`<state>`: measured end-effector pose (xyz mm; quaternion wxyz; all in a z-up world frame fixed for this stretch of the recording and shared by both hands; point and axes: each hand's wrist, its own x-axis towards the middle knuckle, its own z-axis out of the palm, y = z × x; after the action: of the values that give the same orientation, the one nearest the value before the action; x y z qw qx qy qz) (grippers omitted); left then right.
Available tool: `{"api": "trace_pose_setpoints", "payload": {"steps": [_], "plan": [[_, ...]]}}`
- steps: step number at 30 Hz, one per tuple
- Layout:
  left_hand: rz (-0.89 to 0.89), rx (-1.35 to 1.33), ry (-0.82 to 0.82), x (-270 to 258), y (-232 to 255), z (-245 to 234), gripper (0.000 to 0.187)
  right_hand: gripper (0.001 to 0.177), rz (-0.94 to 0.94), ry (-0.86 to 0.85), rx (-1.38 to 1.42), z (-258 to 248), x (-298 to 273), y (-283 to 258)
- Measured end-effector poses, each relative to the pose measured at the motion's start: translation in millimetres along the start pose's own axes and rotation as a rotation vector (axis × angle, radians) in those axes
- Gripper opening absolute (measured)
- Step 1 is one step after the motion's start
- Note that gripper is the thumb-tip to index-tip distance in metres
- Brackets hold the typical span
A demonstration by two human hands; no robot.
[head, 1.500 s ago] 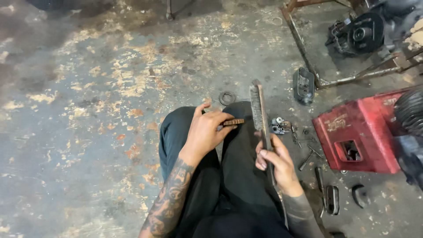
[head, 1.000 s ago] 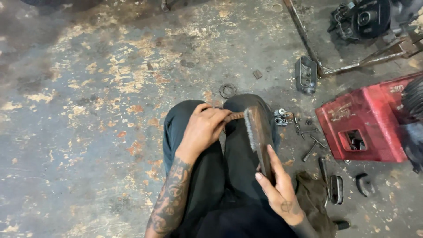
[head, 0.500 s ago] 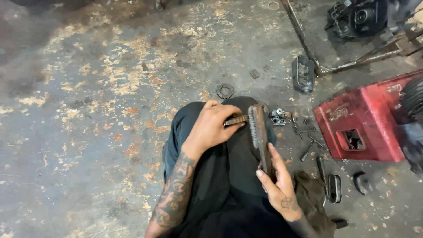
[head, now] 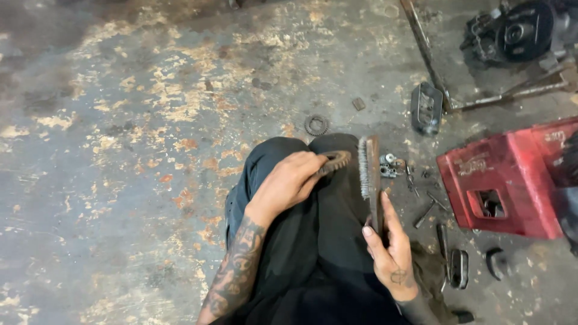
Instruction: Cleaning metal motorcycle gears using a wire brush to remove rust and debris.
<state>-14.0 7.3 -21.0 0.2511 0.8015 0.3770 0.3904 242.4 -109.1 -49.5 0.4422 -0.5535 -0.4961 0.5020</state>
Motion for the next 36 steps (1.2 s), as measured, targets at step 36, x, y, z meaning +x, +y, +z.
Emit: {"api": "trace_pose_setpoints", "payload": {"steps": [36], "plan": [[0.050,-0.029,0.045,8,-5,18,0.015,0.059,-0.462,0.018,-0.734,11,-24,-39]]}}
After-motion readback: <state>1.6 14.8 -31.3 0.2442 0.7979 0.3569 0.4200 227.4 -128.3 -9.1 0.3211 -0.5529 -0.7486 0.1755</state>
